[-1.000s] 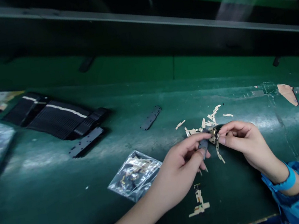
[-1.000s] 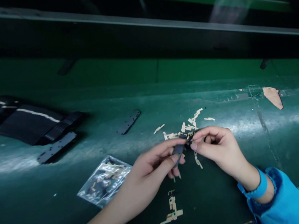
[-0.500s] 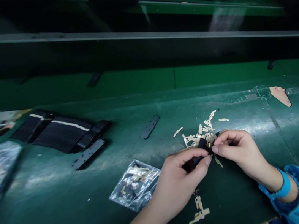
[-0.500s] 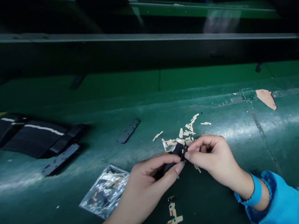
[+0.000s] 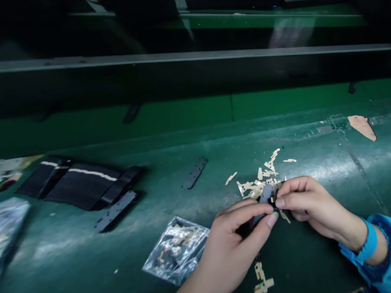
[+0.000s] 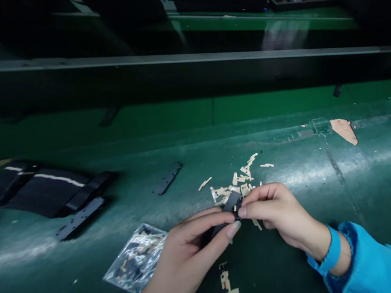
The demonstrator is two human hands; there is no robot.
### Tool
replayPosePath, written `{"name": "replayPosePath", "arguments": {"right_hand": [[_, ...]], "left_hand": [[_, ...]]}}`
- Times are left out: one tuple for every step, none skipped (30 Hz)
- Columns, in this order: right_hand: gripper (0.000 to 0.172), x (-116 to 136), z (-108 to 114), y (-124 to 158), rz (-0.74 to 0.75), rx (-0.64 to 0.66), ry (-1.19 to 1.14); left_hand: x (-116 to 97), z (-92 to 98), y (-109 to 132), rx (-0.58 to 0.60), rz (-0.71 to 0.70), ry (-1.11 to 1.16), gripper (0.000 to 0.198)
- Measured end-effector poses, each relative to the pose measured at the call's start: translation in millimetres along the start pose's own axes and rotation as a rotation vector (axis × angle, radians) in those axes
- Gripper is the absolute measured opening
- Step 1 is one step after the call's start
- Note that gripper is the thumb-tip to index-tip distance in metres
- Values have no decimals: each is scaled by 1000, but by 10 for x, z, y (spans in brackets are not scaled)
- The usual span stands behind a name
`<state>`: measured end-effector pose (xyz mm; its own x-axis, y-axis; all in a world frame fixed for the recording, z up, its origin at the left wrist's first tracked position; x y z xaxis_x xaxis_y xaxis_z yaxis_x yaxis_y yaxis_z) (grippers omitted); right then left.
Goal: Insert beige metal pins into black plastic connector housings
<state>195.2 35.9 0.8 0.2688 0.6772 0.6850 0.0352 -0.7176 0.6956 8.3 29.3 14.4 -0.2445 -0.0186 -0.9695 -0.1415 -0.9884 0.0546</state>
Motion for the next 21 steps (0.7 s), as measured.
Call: {"name": "replayPosePath", "arguments": {"right_hand": [[17,3,0,0,-6,10,-10],[17,6,1,0,-10,22,-19],[17,10,3,-1,-15,34,-27],[16,15,4,-3,-18,46,-34],[16,19,5,-4,-22,57,-41],[16,24,6,-5,-25,64,-47],[16,28,6,-6,-30,68,-54],[16,32,6,-7,-36,70,-59],[16,34,6,-7,-41,71,-64],[15,37,5,-7,-46,71,-69],[15,39,6,-7,-52,72,-75],[14,41,6,-7,-58,74,-83],[13,43,7,-7,-65,78,-92],[12,45,9,-6,-71,85,-100],[12,47,10,-6,-77,96,-106],[12,50,11,-5,-81,111,-108],[12,51,12,-5,-83,125,-108],[13,52,13,-5,-82,136,-106],[13,51,14,-5,-80,142,-105],[13,50,15,-6,-75,143,-106],[13,47,16,-8,-70,140,-110]], "left_hand": [[3,-2,-6,-4,2,-1,16],[7,-3,-12,-6,3,-2,16],[13,-4,-17,-7,5,-4,16],[20,-3,-21,-8,10,-8,16],[30,-2,-23,-9,18,-13,15],[39,0,-24,-12,28,-16,14],[49,3,-25,-17,37,-18,13],[56,6,-24,-23,45,-19,12],[59,9,-23,-32,43,-18,12],[59,13,-21,-37,34,-16,12],[55,17,-20,-40,20,-16,13],[50,22,-18,-39,1,-21,13],[43,28,-17,-38,-21,-28,14],[37,33,-16,-35,-46,-39,15],[33,40,-15,-35,-70,-51,16],[32,46,-14,-39,-89,-63,16],[35,53,-14,-47,-103,-76,17],[41,59,-14,-57,-109,-87,17],[49,64,-15,-69,-109,-96,17],[58,68,-15,-81,-101,-102,16],[68,70,-16,-93,-91,-107,15]]}}
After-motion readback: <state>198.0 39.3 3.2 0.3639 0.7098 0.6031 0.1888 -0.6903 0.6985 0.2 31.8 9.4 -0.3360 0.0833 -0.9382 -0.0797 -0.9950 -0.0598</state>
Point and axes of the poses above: each hand's wrist, its own y-axis away from the middle knuckle, its own z-axis out of the back of the hand, x = y × z, the point moved 1 cm from there along -y, towards the middle knuckle, and after that the axes turned 12 degrees about -x, right-handed, at the moved point
